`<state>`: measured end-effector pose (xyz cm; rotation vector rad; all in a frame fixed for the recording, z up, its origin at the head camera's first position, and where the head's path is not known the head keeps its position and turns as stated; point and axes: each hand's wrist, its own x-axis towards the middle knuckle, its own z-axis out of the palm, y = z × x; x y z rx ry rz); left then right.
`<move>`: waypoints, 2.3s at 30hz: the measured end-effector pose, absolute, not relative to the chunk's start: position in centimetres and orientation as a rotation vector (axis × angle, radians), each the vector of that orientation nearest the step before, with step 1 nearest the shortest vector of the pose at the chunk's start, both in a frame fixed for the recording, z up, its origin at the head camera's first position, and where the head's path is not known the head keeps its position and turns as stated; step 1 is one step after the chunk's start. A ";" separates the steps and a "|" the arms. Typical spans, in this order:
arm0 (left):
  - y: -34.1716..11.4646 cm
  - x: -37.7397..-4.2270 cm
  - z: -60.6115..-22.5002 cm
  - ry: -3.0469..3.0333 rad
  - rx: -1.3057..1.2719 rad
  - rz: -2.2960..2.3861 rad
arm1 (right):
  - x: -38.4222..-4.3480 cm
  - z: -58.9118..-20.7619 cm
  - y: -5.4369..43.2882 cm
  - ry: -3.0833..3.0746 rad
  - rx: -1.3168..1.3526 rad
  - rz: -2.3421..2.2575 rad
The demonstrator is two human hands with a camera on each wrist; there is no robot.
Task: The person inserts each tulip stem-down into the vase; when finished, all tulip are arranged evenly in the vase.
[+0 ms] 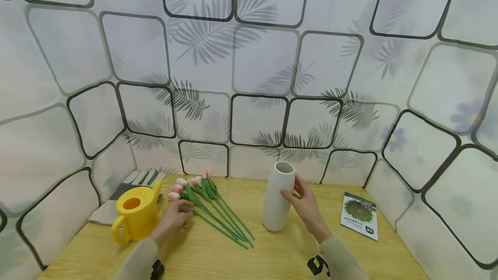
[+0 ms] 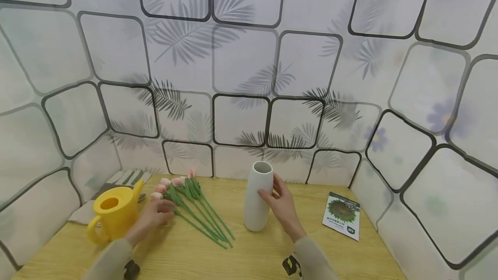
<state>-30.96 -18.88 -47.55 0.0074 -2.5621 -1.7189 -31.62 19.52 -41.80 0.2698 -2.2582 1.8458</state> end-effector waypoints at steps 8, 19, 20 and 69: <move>-19.0 -32.3 -48.0 -2.630 0.088 -1.804 | -31.8 -41.3 19.2 -2.263 0.274 1.861; -18.3 -33.1 -47.7 -2.719 0.123 -1.778 | -31.6 -41.2 19.3 -2.251 0.300 1.868; -18.2 -33.1 -47.7 -2.723 0.119 -1.768 | -31.6 -41.3 19.3 -2.250 0.296 1.870; -14.2 -35.8 -45.1 -1.879 0.143 -2.216 | -31.6 -41.0 19.3 -2.253 0.299 1.886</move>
